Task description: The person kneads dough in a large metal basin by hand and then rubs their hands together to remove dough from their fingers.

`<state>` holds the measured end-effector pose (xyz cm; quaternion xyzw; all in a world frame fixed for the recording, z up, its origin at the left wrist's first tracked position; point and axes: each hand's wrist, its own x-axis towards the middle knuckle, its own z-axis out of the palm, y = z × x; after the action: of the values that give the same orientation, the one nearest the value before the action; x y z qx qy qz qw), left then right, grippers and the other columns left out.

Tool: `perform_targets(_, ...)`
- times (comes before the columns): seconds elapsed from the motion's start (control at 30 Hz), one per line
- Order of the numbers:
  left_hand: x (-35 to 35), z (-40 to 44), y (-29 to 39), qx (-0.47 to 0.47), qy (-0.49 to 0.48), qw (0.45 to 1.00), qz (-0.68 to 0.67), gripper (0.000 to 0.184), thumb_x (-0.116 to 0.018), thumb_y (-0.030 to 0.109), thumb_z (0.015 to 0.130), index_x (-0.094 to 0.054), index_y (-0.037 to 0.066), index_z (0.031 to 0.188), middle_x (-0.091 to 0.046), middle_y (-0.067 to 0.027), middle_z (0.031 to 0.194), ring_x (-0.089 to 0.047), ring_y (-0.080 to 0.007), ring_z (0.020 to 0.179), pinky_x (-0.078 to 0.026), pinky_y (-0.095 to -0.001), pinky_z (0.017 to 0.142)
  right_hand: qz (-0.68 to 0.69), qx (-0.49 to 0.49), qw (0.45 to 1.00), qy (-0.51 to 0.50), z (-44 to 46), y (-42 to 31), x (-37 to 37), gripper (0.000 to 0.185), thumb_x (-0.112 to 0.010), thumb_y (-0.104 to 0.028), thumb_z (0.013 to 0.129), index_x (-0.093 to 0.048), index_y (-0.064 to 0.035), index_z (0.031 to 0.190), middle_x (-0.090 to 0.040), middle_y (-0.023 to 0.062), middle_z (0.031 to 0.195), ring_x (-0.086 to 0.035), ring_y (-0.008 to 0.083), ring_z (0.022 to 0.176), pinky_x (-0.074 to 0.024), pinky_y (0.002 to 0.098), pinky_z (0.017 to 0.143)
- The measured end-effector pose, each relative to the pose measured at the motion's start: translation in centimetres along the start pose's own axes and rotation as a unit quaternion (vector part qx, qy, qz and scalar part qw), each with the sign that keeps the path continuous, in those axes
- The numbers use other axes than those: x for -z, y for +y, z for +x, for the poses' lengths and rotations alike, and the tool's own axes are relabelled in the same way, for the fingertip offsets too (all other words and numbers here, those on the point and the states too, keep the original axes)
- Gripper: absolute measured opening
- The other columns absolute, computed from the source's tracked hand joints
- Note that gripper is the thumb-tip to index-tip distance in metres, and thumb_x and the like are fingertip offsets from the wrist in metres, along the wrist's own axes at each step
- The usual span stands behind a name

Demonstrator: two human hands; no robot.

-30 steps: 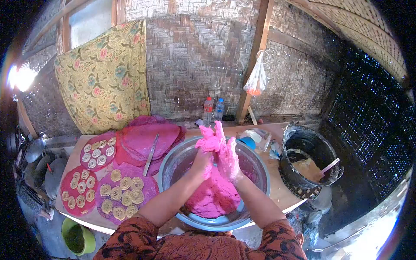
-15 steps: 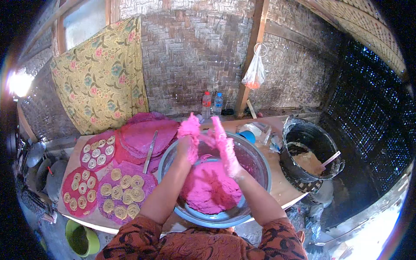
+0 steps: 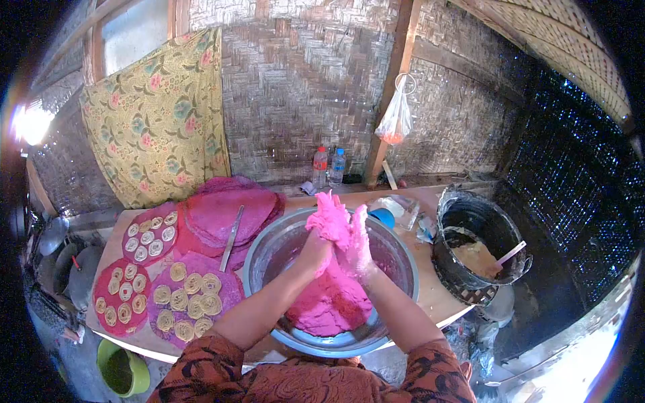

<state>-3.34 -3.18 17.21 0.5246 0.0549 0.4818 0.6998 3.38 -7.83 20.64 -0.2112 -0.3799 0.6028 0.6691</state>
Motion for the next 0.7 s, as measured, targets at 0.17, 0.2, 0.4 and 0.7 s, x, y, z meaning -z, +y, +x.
perform_targets(0.17, 0.6, 0.2, 1.9, 0.006, 0.055, 0.998, -0.044, 0.046, -0.048, 0.027, 0.091, -0.038, 0.007, 0.131, -0.048, -0.0051, 0.121, -0.049, -0.0149, 0.109, -0.039, -0.0302, 0.091, -0.068, -0.013, 0.997, 0.023, 0.2, 0.7, -0.4, 0.085, -0.023, -0.069, 0.084, -0.036, -0.0004, 0.132, -0.046, 0.0124, 0.129, -0.042, 0.0232, 0.119, -0.0284, 0.0363, 0.103)
perform_targets(0.2, 1.2, 0.6, 1.9, 0.007, 0.055, 0.998, -0.044, 0.046, -0.048, 0.027, 0.091, -0.038, 0.007, 0.131, -0.048, -0.0051, 0.121, -0.049, -0.0149, 0.109, -0.039, -0.0302, 0.091, -0.089, -0.013, 0.995, 0.038, 0.0, 0.7, -0.5, 0.085, -0.023, -0.069, 0.084, -0.038, -0.0003, 0.131, -0.048, 0.0122, 0.127, -0.043, 0.0224, 0.118, -0.0292, 0.036, 0.102)
perform_targets(0.4, 3.6, 2.0, 1.5, 0.013, 0.068, 0.994, -0.084, 0.028, -0.053, 0.032, 0.088, -0.051, 0.009, 0.104, -0.053, 0.0001, 0.088, -0.058, -0.0131, 0.083, -0.047, -0.0269, 0.066, -0.124, -0.009, 0.989, 0.079, -0.2, -0.5, -1.2, 0.077, -0.025, -0.064, 0.087, -0.047, 0.0002, 0.123, -0.058, 0.0101, 0.111, -0.051, 0.0182, 0.105, -0.0349, 0.0335, 0.094)
perform_targets(0.7, 7.7, 2.0, -1.3, -0.02, 0.023, 0.998, 0.062, 0.031, -0.051, 0.02, 0.088, -0.047, 0.007, 0.116, -0.056, -0.0052, 0.096, -0.058, -0.0176, 0.082, -0.05, -0.0316, 0.071, -0.339, 0.035, 0.939, -0.05, -0.4, 2.0, 1.3, 0.071, -0.066, -0.013, 0.08, -0.025, -0.0023, 0.137, -0.044, 0.0103, 0.128, -0.047, 0.0181, 0.111, -0.0401, 0.0331, 0.094)
